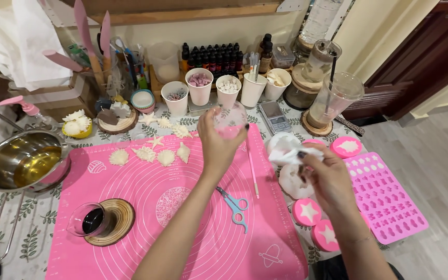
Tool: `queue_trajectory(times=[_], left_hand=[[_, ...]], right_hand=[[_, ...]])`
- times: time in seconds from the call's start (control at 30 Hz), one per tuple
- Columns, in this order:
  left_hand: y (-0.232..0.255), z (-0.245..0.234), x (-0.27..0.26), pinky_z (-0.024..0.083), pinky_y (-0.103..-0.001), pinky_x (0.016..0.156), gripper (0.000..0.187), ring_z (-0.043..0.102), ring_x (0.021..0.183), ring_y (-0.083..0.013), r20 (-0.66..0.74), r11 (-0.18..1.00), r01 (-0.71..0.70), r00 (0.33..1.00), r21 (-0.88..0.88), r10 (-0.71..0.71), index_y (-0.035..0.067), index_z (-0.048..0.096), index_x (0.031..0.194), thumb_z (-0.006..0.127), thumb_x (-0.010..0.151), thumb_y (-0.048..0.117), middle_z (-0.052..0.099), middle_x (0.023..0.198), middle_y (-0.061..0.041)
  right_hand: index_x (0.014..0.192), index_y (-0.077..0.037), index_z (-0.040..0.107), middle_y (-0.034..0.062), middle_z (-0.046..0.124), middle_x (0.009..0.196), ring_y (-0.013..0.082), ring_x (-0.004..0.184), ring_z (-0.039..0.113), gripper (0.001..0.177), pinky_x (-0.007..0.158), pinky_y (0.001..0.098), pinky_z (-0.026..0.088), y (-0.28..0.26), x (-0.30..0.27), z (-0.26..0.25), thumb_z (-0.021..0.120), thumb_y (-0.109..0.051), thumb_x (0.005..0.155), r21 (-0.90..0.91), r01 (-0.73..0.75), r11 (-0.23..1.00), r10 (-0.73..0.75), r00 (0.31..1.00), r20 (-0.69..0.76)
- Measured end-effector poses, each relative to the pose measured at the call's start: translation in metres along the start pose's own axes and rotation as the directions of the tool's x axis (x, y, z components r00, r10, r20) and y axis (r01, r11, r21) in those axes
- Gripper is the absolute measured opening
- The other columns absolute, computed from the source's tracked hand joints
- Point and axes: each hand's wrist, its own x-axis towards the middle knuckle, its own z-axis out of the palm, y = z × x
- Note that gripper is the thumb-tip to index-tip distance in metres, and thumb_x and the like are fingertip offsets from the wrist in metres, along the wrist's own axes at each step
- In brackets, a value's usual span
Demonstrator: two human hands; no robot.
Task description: Preparing a candle jar by cleaning it and arranging decorative wax elements.
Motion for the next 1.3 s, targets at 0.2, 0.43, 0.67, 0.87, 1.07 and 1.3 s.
queue_trajectory(times=[0.2,0.43,0.67,0.87,1.07,1.3], left_hand=[[0.050,-0.088,-0.033,0.045,-0.040,0.116,0.080,0.062,0.129,-0.0250,0.479,0.810,0.299,0.878,-0.504,-0.026,0.001,0.051,0.141,0.084,0.076,0.034,0.066,0.135,-0.012],[0.041,-0.138,-0.073,0.050,-0.045,0.118,0.096,0.066,0.126,-0.0304,0.802,0.208,0.781,0.535,-0.589,0.265,-0.008,0.051,0.147,0.089,0.079,0.048,0.067,0.134,-0.020],[0.056,-0.172,-0.087,0.046,-0.036,0.121,0.088,0.059,0.136,-0.0245,0.894,0.208,0.945,0.146,-0.253,0.423,-0.003,0.042,0.157,0.084,0.088,0.032,0.060,0.145,-0.015],[0.118,-0.220,-0.064,0.053,-0.039,0.099,0.071,0.068,0.112,-0.0253,0.951,0.744,0.595,0.235,-0.305,0.202,-0.005,0.057,0.134,0.084,0.077,0.029,0.068,0.123,-0.019],[0.110,-0.228,-0.097,0.056,-0.039,0.084,0.073,0.072,0.092,-0.0293,0.698,0.988,-0.147,0.703,-0.048,0.138,0.002,0.063,0.120,0.088,0.063,0.041,0.073,0.100,-0.013],[0.102,-0.251,-0.105,0.059,-0.033,0.073,0.069,0.072,0.080,-0.0208,0.907,0.945,0.302,0.420,-0.127,-0.013,0.005,0.064,0.115,0.083,0.064,0.048,0.074,0.089,-0.007]], right_hand=[[0.125,0.002,0.072,0.0036,0.070,0.119,0.0149,0.097,0.069,0.031,0.084,0.0248,0.055,-0.078,-0.024,0.076,0.059,0.004,0.097,-0.491,0.432,0.756,-0.458,0.886,0.074],[0.120,-0.017,0.078,-0.0060,0.073,0.131,0.0202,0.112,0.069,0.031,0.097,0.0298,0.059,-0.103,-0.029,0.126,0.067,-0.009,0.091,-0.240,0.952,0.189,-0.185,0.275,0.944],[0.135,-0.014,0.069,-0.0039,0.055,0.154,0.0227,0.129,0.052,0.053,0.101,0.0395,0.047,-0.099,-0.041,0.151,0.060,-0.025,0.085,0.472,0.796,-0.379,0.235,-0.410,0.881],[0.120,-0.011,0.067,0.0013,0.063,0.145,0.0233,0.107,0.059,0.036,0.089,0.0445,0.048,-0.081,-0.073,0.159,0.061,-0.030,0.090,0.143,0.990,0.019,0.391,-0.139,0.910],[0.132,-0.014,0.063,-0.0003,0.063,0.139,0.0190,0.084,0.066,0.045,0.065,0.0370,0.054,-0.050,-0.072,0.158,0.060,-0.015,0.087,-0.146,0.989,0.023,0.694,0.089,0.714],[0.149,-0.015,0.061,-0.0011,0.061,0.121,0.0231,0.080,0.057,0.067,0.063,0.0377,0.052,-0.046,-0.080,0.169,0.063,-0.033,0.085,0.265,0.963,-0.058,0.387,-0.223,0.895]])
